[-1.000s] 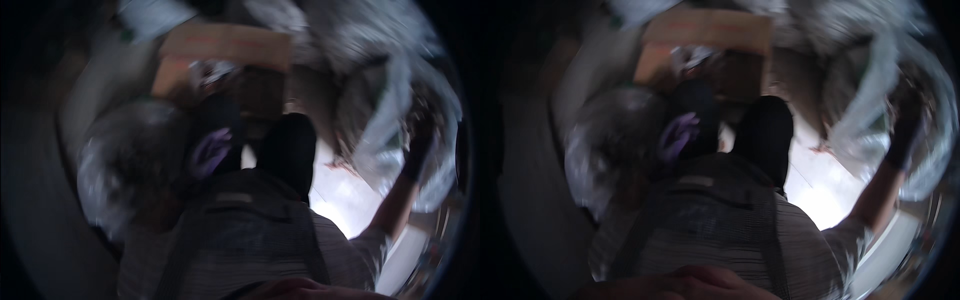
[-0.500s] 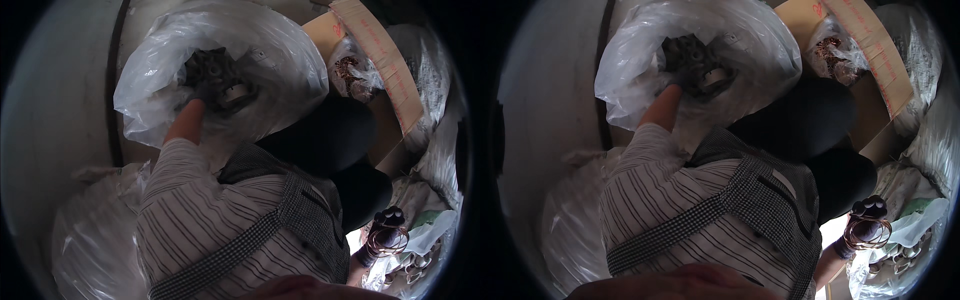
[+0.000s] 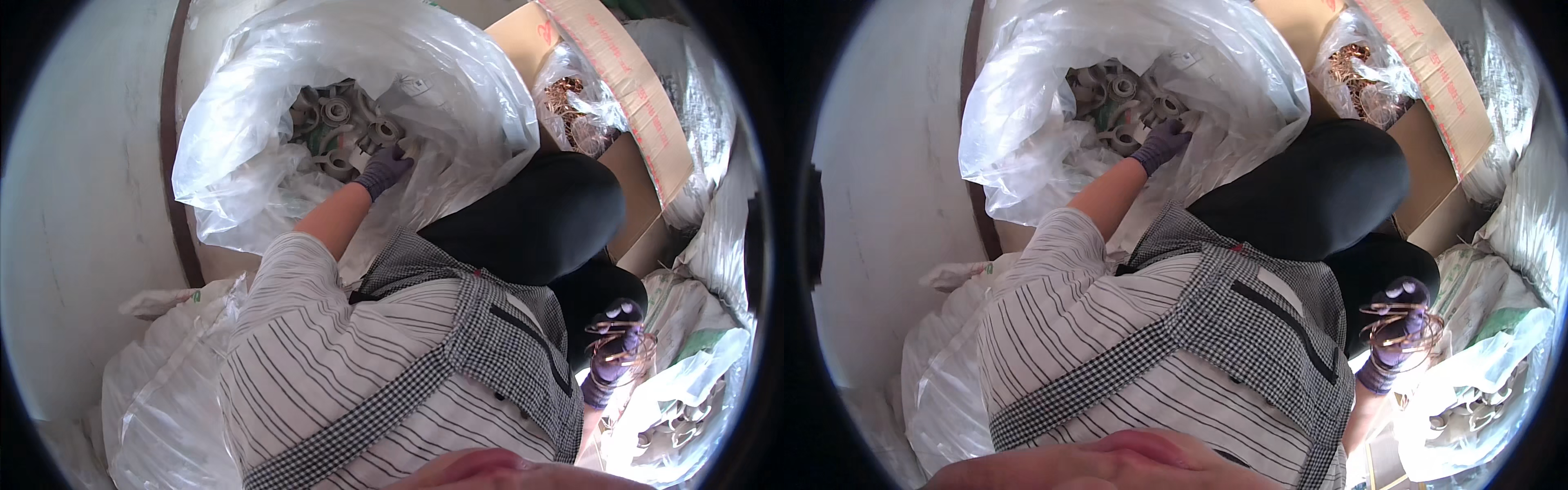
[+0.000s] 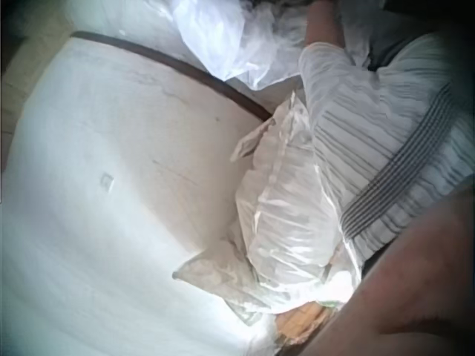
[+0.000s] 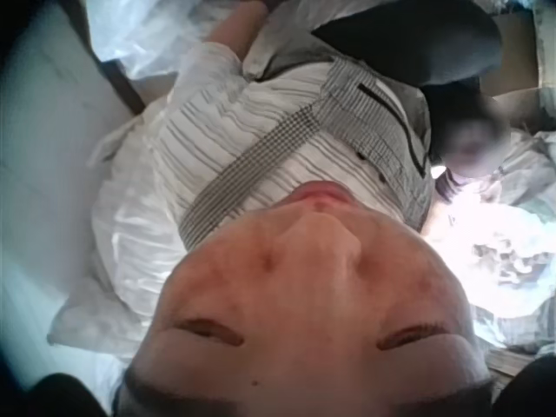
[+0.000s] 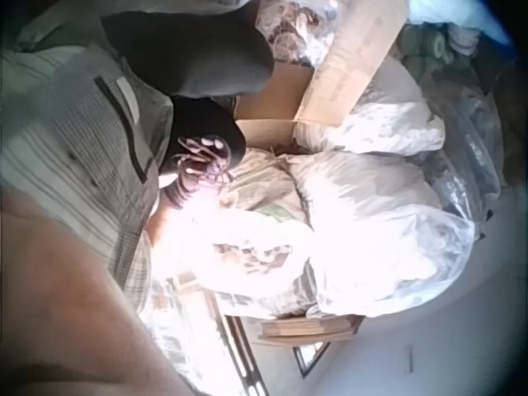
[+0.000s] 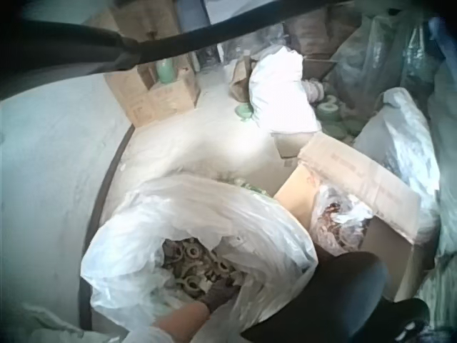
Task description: The person repeatedly picks up white ceramic ring-like parts from a plastic bag and places them onto a white ceramic base held in the lap. The person also handles a bundle of copper wire rings, occasionally placing them on the base before removing them. The task continues with repeated insertion and removal of the ceramic parts.
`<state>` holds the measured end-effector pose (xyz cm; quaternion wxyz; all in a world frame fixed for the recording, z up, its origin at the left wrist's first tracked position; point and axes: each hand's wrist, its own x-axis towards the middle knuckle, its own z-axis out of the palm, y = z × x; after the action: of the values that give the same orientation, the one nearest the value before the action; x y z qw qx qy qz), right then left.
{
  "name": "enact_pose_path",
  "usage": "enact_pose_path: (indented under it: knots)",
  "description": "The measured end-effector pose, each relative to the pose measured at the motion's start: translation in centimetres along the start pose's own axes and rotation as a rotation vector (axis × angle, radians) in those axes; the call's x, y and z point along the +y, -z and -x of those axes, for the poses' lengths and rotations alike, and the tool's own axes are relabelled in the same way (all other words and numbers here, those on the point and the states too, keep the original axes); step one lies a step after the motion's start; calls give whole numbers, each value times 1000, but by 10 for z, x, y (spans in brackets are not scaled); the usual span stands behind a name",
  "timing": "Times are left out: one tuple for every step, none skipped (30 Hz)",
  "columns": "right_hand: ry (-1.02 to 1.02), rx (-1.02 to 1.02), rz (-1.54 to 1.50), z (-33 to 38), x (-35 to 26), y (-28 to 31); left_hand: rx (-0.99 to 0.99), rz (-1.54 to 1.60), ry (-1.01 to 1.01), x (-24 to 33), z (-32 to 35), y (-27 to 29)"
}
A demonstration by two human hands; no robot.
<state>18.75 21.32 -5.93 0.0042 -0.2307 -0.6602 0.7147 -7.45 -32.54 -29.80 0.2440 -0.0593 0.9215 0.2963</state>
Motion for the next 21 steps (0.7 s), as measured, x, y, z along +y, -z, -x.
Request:
enact_pose_path:
  knots:
    - [-25,-6,-31,-3,-1,-9,2,-73,19,-4,-6,3]
    - [-42,60,-156,-5,1,-20,5,-23,26,-7,-8,14]
    - [-55,129,-281,-8,4,-25,8,28,26,-12,-9,36]
    - [-28,-26,-339,-14,4,-23,7,74,28,-13,-6,63]
    - [4,-173,-400,-19,2,-17,-65,103,0,-1,4,100]
    - [24,-211,-426,-19,10,-5,-146,148,-30,19,22,129]
    - [49,-199,-461,-16,27,8,-184,86,-170,46,38,162]
    - [68,-182,-513,-12,50,26,-228,15,-308,71,54,193]
    - [91,-214,-530,-11,72,41,-316,95,-238,87,67,216]
    - [164,-342,-456,-20,92,54,-410,172,-170,105,74,231]
    - [236,-459,-370,-30,105,65,-469,250,-333,127,84,237]
    - [285,-371,-154,-34,98,49,-527,332,-490,147,94,236]
    - [316,-265,70,-32,87,31,-660,493,-661,174,95,219]
    - [293,44,412,-29,52,-24,-792,666,-813,205,95,191]
    - [264,31,256,-24,36,-36,-831,641,-1084,237,89,160]
    - [244,19,98,-20,23,-43,-863,619,-1357,271,84,127]
    - [238,2,-72,-17,17,-47,-949,627,-1438,303,87,98]
    - [235,-34,-248,-16,12,-52,-1024,633,-1507,329,95,73]
    - [235,-60,-415,-9,7,-56,-998,519,-1598,358,102,52]
    - [275,-18,-511,2,-2,-61,-970,399,-1695,388,111,38]
    - [320,-5,-608,8,-9,-69,-986,168,-1735,409,120,33]
